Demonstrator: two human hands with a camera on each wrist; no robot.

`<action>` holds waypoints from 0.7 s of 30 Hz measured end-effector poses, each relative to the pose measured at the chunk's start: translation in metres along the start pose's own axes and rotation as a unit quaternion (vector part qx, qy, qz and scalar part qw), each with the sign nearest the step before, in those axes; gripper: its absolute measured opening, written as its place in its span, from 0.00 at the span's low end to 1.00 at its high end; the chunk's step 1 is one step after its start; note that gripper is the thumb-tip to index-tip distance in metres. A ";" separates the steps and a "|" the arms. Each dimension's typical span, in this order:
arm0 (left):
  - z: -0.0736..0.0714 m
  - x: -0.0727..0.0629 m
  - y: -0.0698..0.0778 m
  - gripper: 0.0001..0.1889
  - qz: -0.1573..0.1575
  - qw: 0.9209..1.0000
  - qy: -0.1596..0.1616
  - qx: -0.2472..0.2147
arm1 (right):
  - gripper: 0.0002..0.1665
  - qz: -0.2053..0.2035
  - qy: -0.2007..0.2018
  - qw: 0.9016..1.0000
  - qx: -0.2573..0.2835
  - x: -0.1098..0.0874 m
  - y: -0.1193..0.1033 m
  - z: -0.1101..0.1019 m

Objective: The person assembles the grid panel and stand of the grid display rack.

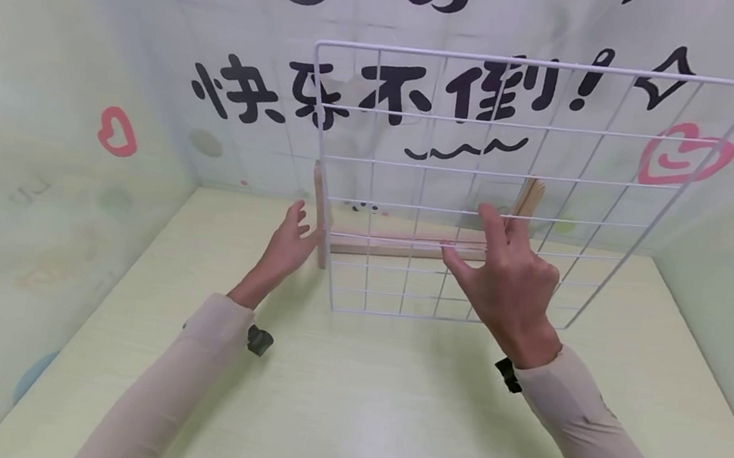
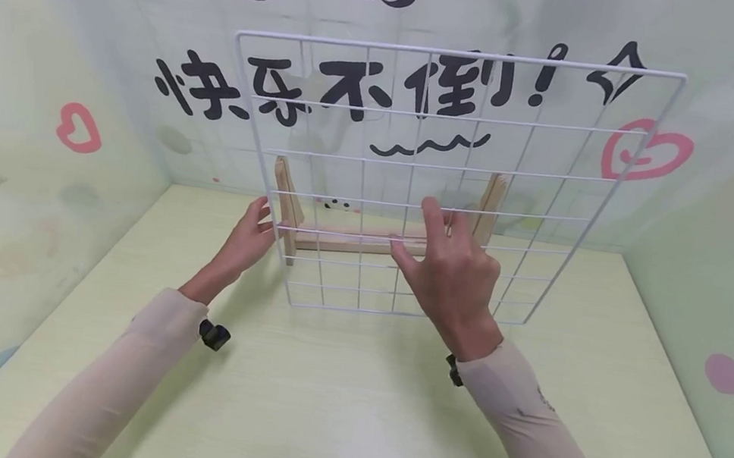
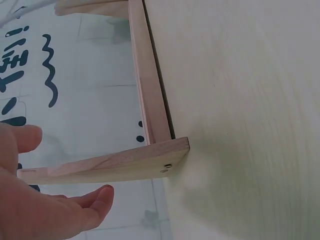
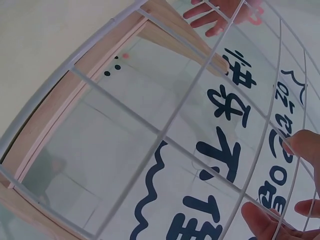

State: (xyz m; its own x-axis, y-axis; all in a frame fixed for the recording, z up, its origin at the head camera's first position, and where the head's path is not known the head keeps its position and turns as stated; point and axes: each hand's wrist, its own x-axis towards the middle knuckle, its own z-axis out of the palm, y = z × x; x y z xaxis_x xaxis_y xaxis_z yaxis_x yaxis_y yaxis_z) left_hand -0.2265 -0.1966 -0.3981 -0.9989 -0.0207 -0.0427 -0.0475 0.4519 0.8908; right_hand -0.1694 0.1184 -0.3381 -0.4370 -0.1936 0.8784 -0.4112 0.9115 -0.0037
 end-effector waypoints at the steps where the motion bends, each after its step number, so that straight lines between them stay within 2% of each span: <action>1: 0.001 0.003 -0.001 0.43 -0.002 1.000 -0.003 0.001 | 0.36 0.002 0.001 1.000 0.000 0.001 0.000 -0.001; 5: 0.009 0.014 -0.005 0.46 0.001 1.000 -0.014 0.015 | 0.37 0.007 -0.002 1.000 0.004 0.004 0.002 -0.004; 12: 0.020 0.022 -0.007 0.43 0.007 1.000 0.022 0.009 | 0.37 0.004 -0.009 1.000 0.003 0.006 0.005 -0.006; 15: 0.022 0.025 -0.005 0.41 0.009 0.999 0.033 0.021 | 0.36 0.005 -0.007 1.000 0.004 0.008 0.006 -0.007; 21: 0.024 0.033 -0.010 0.41 0.008 0.998 0.034 0.047 | 0.36 0.009 0.002 1.000 0.003 0.012 0.006 -0.009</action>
State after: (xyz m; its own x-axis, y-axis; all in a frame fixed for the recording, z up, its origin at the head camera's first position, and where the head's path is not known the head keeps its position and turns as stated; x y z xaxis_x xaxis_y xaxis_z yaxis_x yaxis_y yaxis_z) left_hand -0.2593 -0.1803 -0.4191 -0.9973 -0.0726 0.0053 -0.0344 0.5337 0.8450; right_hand -0.1700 0.1250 -0.3229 -0.4404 -0.1759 0.8804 -0.4081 0.9127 -0.0218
